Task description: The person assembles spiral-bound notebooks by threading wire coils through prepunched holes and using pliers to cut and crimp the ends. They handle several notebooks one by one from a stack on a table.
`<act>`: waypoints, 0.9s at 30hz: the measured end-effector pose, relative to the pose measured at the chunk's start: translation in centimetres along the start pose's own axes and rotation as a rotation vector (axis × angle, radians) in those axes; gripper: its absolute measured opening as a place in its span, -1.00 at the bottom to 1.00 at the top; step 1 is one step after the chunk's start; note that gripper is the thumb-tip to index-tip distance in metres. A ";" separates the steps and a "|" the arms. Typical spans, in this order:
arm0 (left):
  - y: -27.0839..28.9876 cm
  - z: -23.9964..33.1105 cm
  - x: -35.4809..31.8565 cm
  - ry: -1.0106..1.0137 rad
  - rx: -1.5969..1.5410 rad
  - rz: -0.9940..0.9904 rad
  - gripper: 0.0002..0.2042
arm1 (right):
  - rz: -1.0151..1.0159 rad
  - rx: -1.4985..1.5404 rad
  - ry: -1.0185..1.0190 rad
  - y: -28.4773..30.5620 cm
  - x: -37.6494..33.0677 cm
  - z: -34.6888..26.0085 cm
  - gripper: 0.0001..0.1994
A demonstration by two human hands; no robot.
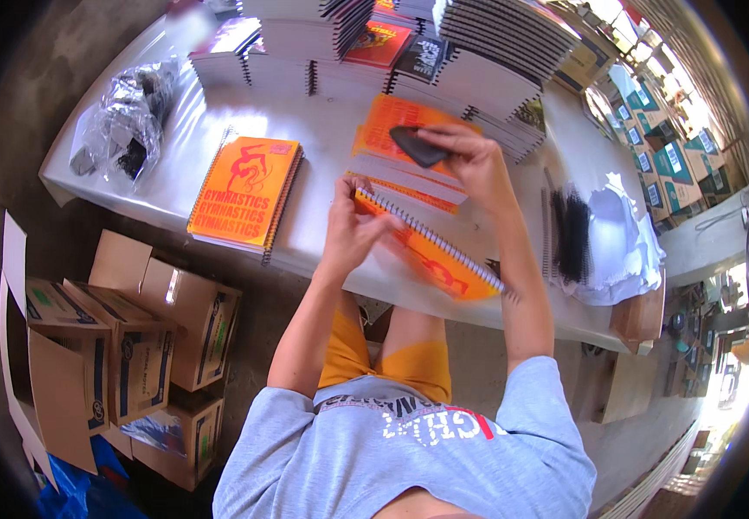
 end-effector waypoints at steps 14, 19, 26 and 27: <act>1.5 4.8 -2.8 -0.067 0.083 0.331 -0.77 | -0.151 -0.940 -0.363 5.6 -22.6 6.0 -0.53; -0.4 6.4 -3.7 -0.186 0.314 0.308 -0.70 | 0.240 -0.874 -0.387 3.3 -24.1 3.7 -0.61; -0.9 7.5 -4.3 -0.321 0.461 0.250 -0.61 | 0.268 -0.530 -0.051 -3.9 -14.2 -10.5 -0.62; -1.1 7.7 -4.3 -0.327 0.454 0.247 -0.61 | 0.265 -0.608 0.034 -4.1 -13.6 -11.1 -0.61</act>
Point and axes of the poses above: each hand's wrist, its own x-axis towards the middle knuckle, its own y-axis out of the back of the hand, z = x × y, the point moved 3 cm from there along x, towards the middle knuckle, and after that the axes turned 1 degree about -z, right-handed, at the moved point
